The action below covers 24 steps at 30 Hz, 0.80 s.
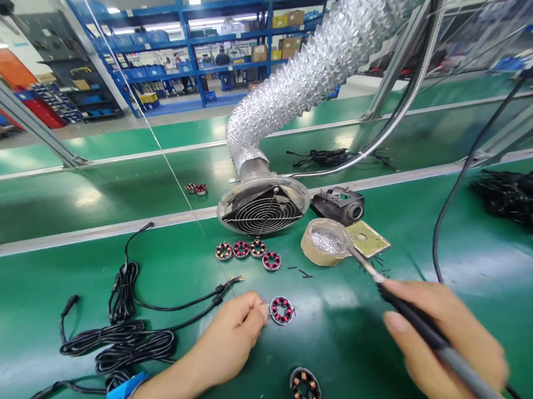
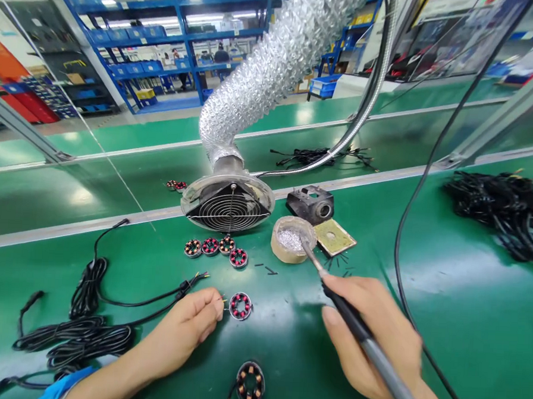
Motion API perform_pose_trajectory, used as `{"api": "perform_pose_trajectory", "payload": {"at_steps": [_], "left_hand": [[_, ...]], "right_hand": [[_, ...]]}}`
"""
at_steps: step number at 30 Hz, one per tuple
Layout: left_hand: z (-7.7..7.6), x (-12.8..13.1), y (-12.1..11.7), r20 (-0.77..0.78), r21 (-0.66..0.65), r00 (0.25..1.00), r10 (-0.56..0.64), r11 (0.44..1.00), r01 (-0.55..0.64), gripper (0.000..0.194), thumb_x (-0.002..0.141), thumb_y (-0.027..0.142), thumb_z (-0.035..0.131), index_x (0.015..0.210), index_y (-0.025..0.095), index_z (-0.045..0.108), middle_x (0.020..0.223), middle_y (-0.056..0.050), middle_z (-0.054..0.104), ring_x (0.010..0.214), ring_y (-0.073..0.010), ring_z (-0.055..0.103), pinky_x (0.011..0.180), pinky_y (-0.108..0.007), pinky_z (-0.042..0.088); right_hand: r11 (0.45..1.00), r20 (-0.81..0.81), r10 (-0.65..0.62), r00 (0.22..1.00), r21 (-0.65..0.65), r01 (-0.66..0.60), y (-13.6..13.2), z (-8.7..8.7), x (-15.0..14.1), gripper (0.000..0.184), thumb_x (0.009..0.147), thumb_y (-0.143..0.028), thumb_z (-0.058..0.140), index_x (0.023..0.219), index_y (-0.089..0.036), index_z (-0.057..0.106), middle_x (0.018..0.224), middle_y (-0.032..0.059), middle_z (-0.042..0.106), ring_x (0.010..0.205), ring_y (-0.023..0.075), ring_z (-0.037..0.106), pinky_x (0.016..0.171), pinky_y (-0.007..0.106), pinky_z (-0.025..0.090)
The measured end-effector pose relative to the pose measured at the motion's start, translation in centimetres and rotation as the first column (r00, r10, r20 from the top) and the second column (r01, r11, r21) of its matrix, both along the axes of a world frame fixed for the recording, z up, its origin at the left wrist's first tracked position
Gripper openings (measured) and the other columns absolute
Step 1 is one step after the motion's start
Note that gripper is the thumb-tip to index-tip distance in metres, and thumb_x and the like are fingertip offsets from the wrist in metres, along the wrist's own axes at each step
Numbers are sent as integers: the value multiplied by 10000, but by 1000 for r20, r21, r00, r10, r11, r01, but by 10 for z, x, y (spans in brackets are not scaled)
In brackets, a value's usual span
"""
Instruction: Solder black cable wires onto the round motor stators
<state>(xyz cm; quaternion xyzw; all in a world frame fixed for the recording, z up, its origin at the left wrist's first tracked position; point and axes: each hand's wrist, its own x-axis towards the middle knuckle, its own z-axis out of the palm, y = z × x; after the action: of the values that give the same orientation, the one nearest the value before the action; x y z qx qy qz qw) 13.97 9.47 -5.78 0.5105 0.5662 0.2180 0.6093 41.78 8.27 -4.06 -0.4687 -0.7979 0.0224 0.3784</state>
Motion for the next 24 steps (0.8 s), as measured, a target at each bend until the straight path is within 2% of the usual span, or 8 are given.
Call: {"api": "perform_pose_trajectory", "payload": {"at_steps": [3,5,7,9,12,16,24], "left_hand": [[0,1,0,54,-24,998,14,1000,-13,590,703,812,465,638,230,395,496,89,330,483,-92,265,479,-248,202],[-1,1,1,74,-24,997,28,999,-26,610,681,832,469,660,223,432,482,93,330,469,-90,260,468,-246,194],[-1,1,2,75,-13,996,38,999,-37,616,677,831,477,681,216,463,470,97,331,450,-86,247,453,-245,183],[-1,1,2,73,-6,996,43,999,-42,605,685,819,487,688,214,472,456,103,327,425,-80,228,438,-243,169],[-2,0,2,89,0,995,39,999,-39,574,705,791,504,684,219,458,444,110,320,402,-74,216,424,-238,156],[-2,-1,3,99,-18,995,31,999,-29,562,715,772,533,691,216,457,435,112,321,393,-69,221,412,-230,142],[4,0,6,90,-109,995,30,994,-20,584,672,761,623,679,199,462,405,121,347,348,-36,180,349,-190,127]], "right_hand": [[1000,-20,2,1000,-22,-2,7,-1,-13,225,922,-321,545,1043,-207,696,716,50,716,563,189,699,519,267,590],[999,-65,38,997,-11,-39,9,-3,-28,192,942,-248,520,1042,-205,679,697,26,715,541,158,692,523,231,579],[989,-123,148,981,15,-147,11,-7,-46,188,938,-145,507,1051,-209,643,729,6,723,558,125,691,553,195,563],[952,-163,303,939,14,-305,14,-11,-66,198,912,-93,510,1039,-209,609,779,7,722,600,115,684,585,190,547],[891,-168,424,890,-97,-443,22,-18,-92,210,867,-84,467,1008,-191,581,805,32,702,657,141,661,621,233,537],[870,-197,441,876,-146,-471,32,-24,-107,280,799,-39,418,1001,-184,548,800,34,674,670,144,624,637,246,516],[875,-305,366,879,-210,-437,34,-35,-105,331,784,-59,472,1085,-185,533,764,0,643,591,133,578,564,230,435]]}}
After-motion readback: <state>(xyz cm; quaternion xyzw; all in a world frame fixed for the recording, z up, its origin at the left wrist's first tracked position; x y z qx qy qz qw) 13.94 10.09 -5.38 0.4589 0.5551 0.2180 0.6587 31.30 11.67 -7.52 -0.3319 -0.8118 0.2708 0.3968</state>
